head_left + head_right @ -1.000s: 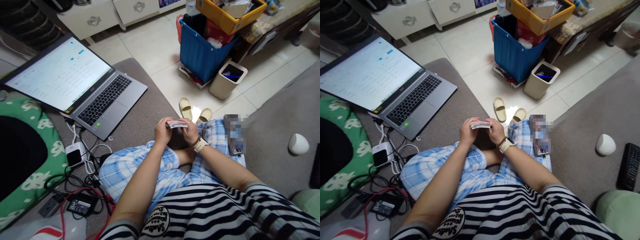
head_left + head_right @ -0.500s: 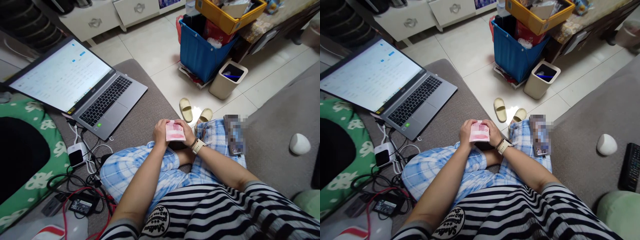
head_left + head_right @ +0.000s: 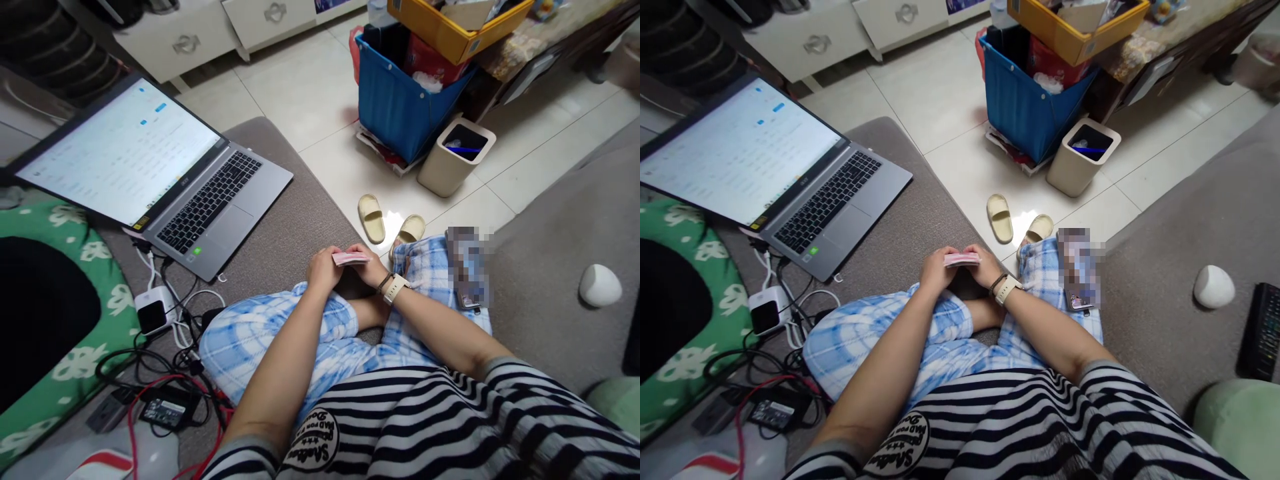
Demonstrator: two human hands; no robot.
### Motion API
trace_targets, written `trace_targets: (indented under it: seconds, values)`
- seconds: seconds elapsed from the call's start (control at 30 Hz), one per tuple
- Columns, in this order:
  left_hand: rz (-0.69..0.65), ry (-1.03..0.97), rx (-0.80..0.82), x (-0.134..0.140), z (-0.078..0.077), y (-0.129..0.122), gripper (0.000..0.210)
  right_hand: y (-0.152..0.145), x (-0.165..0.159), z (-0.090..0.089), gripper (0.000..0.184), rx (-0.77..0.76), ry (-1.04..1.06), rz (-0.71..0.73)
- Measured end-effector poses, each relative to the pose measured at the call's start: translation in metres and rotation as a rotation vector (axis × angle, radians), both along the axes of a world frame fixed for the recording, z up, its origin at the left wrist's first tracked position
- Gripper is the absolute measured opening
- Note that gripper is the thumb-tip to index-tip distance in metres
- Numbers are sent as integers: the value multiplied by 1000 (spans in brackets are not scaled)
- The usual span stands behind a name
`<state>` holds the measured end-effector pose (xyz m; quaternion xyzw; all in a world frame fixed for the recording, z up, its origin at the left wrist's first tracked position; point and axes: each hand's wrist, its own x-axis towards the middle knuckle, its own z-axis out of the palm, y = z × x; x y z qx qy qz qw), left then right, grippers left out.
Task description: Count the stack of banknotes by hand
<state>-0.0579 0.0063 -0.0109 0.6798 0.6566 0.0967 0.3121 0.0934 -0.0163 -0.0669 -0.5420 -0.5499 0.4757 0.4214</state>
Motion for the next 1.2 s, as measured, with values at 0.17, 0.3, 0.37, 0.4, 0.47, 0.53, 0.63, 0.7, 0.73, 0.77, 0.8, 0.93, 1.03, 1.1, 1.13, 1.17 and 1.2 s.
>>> trace_targets:
  seconds: [0.17,0.3,0.37,0.4,0.47,0.53,0.63,0.7,0.73,0.77,0.8,0.93,1.03,1.1,1.13,1.17,1.2]
  values:
    - [32,-162,236,1,6,-4,45,2,2,-5,22,89,26,-61]
    - [-149,-374,323,2,9,-5,40,4,4,-10,15,-24,26,-46]
    - [-249,-476,288,2,8,-5,40,5,5,-11,14,-29,25,-41]
    - [-272,-514,260,2,7,-4,39,5,5,-11,13,-23,20,-39]
    - [-247,-547,213,2,1,-1,33,6,6,-12,11,-16,9,-26]
    - [-171,-528,174,1,-5,2,27,8,6,-14,10,-29,10,-10]
    - [-83,-450,53,1,-13,6,32,11,5,-18,11,-61,34,-8]
    - [-59,-386,-15,0,-13,7,36,11,3,-21,10,-77,55,-17]
    - [-60,-358,-32,0,-12,6,36,11,3,-20,9,-80,65,-19]
    - [-70,-336,-33,0,-10,6,35,10,2,-20,9,-73,76,-20]
    - [-84,-318,-18,0,-7,5,35,9,1,-18,11,-52,87,-25]
    - [-124,-295,113,-2,0,3,38,4,0,-11,25,116,102,-72]
    - [-135,-260,41,-3,-2,3,34,5,0,-11,20,65,82,-58]
    - [-145,-230,48,-3,-4,4,33,6,0,-14,18,22,77,-54]
    - [-150,-227,85,-2,-4,4,35,6,-1,-15,19,32,80,-64]
    - [-150,-229,120,-2,-4,4,37,7,-1,-16,21,54,85,-74]
    - [-144,-229,127,-2,-4,4,37,7,-1,-17,20,70,91,-79]
